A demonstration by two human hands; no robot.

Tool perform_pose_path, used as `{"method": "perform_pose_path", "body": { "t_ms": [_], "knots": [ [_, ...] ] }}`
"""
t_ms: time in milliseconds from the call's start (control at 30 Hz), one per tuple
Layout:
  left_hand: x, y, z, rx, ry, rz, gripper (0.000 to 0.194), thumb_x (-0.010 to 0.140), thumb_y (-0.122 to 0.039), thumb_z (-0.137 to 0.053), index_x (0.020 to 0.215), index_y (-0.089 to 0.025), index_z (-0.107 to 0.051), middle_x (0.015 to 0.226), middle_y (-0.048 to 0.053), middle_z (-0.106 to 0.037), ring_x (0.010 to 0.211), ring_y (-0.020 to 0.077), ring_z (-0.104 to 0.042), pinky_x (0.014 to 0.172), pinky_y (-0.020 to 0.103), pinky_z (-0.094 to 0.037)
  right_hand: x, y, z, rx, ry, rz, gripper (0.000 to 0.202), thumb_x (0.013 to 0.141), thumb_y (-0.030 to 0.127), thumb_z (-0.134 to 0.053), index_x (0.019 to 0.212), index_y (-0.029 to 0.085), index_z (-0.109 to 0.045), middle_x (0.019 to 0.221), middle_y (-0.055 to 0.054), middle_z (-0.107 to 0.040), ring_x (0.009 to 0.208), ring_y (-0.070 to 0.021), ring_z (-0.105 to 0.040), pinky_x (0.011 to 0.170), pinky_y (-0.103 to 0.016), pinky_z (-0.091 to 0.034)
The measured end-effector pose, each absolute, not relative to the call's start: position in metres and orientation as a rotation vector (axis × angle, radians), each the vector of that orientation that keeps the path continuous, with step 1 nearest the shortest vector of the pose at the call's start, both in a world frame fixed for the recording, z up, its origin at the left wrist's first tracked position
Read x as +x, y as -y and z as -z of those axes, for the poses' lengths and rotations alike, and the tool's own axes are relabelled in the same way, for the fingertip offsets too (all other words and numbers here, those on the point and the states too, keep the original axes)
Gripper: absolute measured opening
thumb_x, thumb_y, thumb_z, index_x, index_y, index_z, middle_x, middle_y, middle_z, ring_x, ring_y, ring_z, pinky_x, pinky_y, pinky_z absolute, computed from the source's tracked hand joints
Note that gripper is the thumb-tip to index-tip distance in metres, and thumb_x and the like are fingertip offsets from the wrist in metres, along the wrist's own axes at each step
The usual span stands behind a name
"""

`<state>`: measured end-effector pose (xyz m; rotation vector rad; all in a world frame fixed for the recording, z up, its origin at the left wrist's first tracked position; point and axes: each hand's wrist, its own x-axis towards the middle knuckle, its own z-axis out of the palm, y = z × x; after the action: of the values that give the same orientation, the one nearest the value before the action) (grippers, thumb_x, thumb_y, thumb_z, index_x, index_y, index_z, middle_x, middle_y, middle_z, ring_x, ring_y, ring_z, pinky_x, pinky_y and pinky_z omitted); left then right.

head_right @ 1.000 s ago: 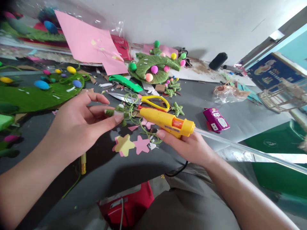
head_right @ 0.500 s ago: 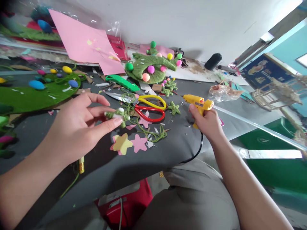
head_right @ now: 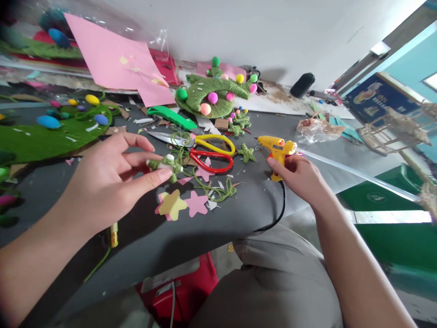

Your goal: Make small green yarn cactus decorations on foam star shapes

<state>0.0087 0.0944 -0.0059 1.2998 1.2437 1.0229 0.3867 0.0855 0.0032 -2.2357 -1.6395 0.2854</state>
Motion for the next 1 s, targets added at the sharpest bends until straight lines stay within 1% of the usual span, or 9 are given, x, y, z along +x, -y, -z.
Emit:
{"method": "perform_pose_path", "body": {
  "t_ms": [133,200,300,367,400,600,700,833,1000],
  "knots": [
    [0.009,-0.094,0.007,1.281,-1.216,-1.001,0.039,0.078,-0.027,-0.084,0.103,-0.027,-0.053,0.091,-0.002,-0.076,0.057,0.0153,-0.069,0.053,0.029,-0.054,0.373,-0.063,-0.028,-2.432,1.791,-0.244,0.054,0.081,0.07,-0.073,0.061,0.022,-0.058,0.052,0.001,-0.052,0.051,-0.0144,-0.043,0.052,-0.032,-0.032],
    [0.008,-0.094,0.007,1.303,-1.221,-1.008,0.039,0.078,-0.029,-0.084,0.103,-0.027,-0.054,0.092,-0.002,-0.076,0.065,0.016,-0.07,0.058,0.029,-0.054,0.36,-0.056,-0.036,-2.363,1.739,-0.126,0.05,0.084,0.066,-0.072,0.063,0.022,-0.06,0.054,0.001,-0.053,0.051,-0.0139,-0.043,0.052,-0.032,-0.033],
    [0.007,-0.094,0.008,1.324,-1.21,-1.016,0.041,0.077,-0.03,-0.086,0.102,-0.027,-0.054,0.089,-0.001,-0.075,0.076,0.0172,-0.07,0.062,0.028,-0.052,0.334,-0.053,-0.041,-1.987,1.732,-0.254,0.031,0.086,0.05,-0.076,0.079,0.021,-0.071,0.072,-0.002,-0.068,0.06,-0.0146,-0.053,0.057,-0.031,-0.041],
    [0.006,-0.094,0.008,1.325,-1.183,-1.01,0.042,0.076,-0.031,-0.087,0.103,-0.027,-0.054,0.085,-0.002,-0.073,0.075,0.0165,-0.068,0.062,0.027,-0.051,0.313,-0.055,-0.042,-1.751,1.791,-0.415,0.021,0.09,0.041,-0.076,0.098,0.023,-0.078,0.093,-0.005,-0.076,0.078,-0.0185,-0.066,0.067,-0.032,-0.05],
    [0.006,-0.094,0.008,1.333,-1.169,-0.998,0.043,0.075,-0.031,-0.086,0.104,-0.028,-0.054,0.084,-0.003,-0.072,0.073,0.0157,-0.067,0.061,0.027,-0.051,0.302,-0.057,-0.043,-1.683,1.882,-0.447,0.017,0.093,0.036,-0.073,0.104,0.024,-0.078,0.1,-0.006,-0.077,0.085,-0.0196,-0.068,0.071,-0.033,-0.052],
    [0.005,-0.093,0.008,1.41,-1.048,-0.87,0.042,0.079,-0.031,-0.082,0.108,-0.028,-0.052,0.084,-0.002,-0.075,0.064,0.0146,-0.062,0.055,0.028,-0.05,0.249,-0.074,-0.044,-1.259,2.213,-0.609,0.016,0.101,0.027,-0.061,0.112,0.028,-0.074,0.108,-0.004,-0.075,0.098,-0.0206,-0.068,0.08,-0.036,-0.055],
    [0.004,-0.092,0.009,1.419,-1.006,-0.845,0.042,0.08,-0.033,-0.082,0.109,-0.03,-0.052,0.089,-0.001,-0.079,0.067,0.016,-0.065,0.058,0.03,-0.052,0.239,-0.081,-0.042,-1.151,2.323,-0.685,0.015,0.102,0.026,-0.06,0.111,0.025,-0.072,0.102,-0.003,-0.073,0.092,-0.0179,-0.066,0.08,-0.034,-0.055],
    [0.004,-0.091,0.009,1.438,-1.002,-0.846,0.041,0.08,-0.033,-0.082,0.108,-0.03,-0.053,0.092,0.0,-0.08,0.079,0.022,-0.074,0.063,0.033,-0.055,0.234,-0.084,-0.043,-1.135,2.378,-0.701,0.009,0.099,0.026,-0.063,0.101,0.025,-0.071,0.099,-0.002,-0.073,0.089,-0.0179,-0.066,0.077,-0.033,-0.055],
    [0.003,-0.09,0.009,1.44,-0.98,-0.834,0.041,0.081,-0.034,-0.081,0.11,-0.031,-0.052,0.095,-0.001,-0.08,0.081,0.0233,-0.076,0.06,0.032,-0.056,0.23,-0.084,-0.045,-1.168,2.382,-0.692,0.011,0.097,0.019,-0.061,0.092,0.026,-0.069,0.095,-0.001,-0.072,0.087,-0.0173,-0.065,0.078,-0.033,-0.053]
  ]
}}
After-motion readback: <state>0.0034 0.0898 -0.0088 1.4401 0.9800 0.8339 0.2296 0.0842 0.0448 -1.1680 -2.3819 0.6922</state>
